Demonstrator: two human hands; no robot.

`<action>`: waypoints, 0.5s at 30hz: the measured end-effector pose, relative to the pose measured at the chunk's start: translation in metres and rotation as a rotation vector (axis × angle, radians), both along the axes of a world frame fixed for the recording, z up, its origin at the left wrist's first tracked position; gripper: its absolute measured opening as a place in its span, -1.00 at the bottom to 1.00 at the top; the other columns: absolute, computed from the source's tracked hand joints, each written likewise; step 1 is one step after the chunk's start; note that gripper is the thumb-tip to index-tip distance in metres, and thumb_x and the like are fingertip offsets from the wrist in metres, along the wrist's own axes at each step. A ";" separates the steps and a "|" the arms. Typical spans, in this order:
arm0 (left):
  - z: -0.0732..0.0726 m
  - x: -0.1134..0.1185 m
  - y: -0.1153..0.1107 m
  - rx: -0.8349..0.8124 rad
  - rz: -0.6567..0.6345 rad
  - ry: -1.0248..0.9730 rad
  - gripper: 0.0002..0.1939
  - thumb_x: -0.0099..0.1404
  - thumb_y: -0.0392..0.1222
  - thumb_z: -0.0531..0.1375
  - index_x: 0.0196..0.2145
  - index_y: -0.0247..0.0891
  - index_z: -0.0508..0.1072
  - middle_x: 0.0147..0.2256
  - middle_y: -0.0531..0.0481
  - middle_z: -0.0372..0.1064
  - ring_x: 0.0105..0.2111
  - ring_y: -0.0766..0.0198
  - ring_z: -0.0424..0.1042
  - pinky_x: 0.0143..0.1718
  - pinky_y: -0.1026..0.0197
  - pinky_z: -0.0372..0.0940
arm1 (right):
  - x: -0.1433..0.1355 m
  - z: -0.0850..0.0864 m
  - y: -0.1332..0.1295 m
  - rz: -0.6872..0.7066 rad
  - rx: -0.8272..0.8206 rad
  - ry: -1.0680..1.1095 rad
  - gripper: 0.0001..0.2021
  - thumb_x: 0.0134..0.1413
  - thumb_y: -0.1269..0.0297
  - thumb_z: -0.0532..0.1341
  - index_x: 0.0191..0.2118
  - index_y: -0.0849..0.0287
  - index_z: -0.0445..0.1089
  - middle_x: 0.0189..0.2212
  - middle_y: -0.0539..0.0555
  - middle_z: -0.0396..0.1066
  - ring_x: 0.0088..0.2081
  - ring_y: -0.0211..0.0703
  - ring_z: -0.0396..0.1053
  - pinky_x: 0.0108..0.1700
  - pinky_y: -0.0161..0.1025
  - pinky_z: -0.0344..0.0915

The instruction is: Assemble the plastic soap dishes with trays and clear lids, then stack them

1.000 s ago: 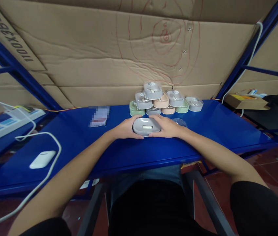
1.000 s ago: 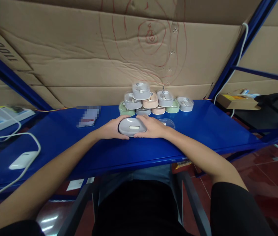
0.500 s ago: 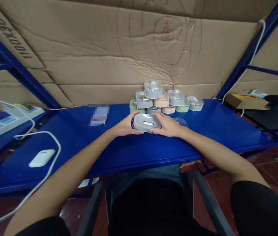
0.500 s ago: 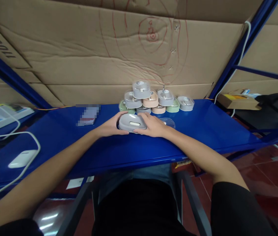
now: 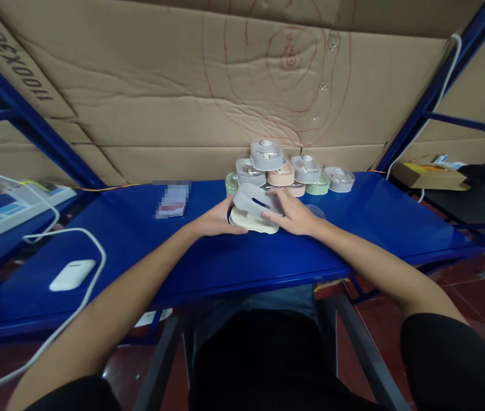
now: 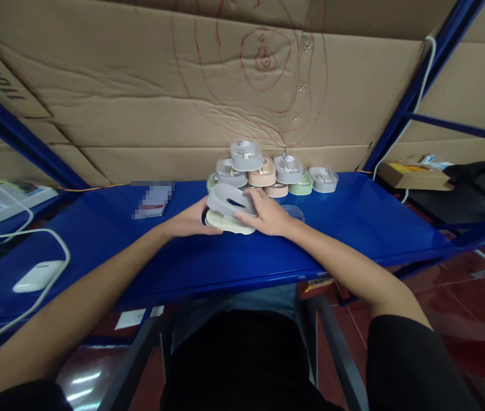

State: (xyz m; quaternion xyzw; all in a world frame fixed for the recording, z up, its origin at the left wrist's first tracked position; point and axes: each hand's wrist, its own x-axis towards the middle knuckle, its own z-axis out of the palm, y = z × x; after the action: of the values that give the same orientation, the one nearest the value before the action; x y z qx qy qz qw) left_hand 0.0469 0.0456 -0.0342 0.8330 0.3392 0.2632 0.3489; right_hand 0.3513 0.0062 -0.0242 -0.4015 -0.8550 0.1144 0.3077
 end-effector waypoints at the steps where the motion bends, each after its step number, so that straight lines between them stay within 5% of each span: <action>1: 0.002 -0.001 -0.001 0.027 0.005 0.037 0.19 0.07 0.20 0.62 0.52 -0.17 0.27 0.44 -0.39 0.40 0.43 -0.44 0.42 0.48 -0.46 0.28 | 0.003 0.004 0.001 0.011 0.018 0.027 -0.18 0.36 -0.37 0.29 0.40 0.23 0.29 0.36 0.49 0.43 0.33 0.41 0.45 0.35 0.30 0.44; 9: 0.021 -0.012 0.000 0.227 0.064 0.292 -0.05 0.11 0.19 0.53 0.39 -0.14 0.46 0.29 -0.26 0.58 0.26 -0.35 0.58 0.32 -0.31 0.45 | 0.033 0.037 -0.010 0.260 -0.016 -0.057 -0.17 0.11 -0.36 0.52 0.31 0.09 0.45 0.22 0.26 0.60 0.18 0.25 0.58 0.27 0.16 0.51; 15: 0.024 -0.007 -0.004 0.242 0.114 0.390 -0.09 0.15 0.33 0.47 0.34 -0.13 0.49 0.25 -0.23 0.60 0.26 -0.37 0.57 0.30 -0.24 0.46 | 0.008 0.021 -0.029 0.309 0.064 -0.281 -0.02 0.08 -0.41 0.53 0.42 0.16 0.41 0.22 0.37 0.57 0.22 0.37 0.55 0.28 0.26 0.47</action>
State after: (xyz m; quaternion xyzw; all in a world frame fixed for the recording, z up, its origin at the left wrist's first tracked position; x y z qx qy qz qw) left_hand 0.0397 0.0416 -0.0098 0.8834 0.4126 0.1552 0.1590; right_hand 0.3592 -0.0225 -0.0030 -0.2676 -0.9441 0.0758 0.1771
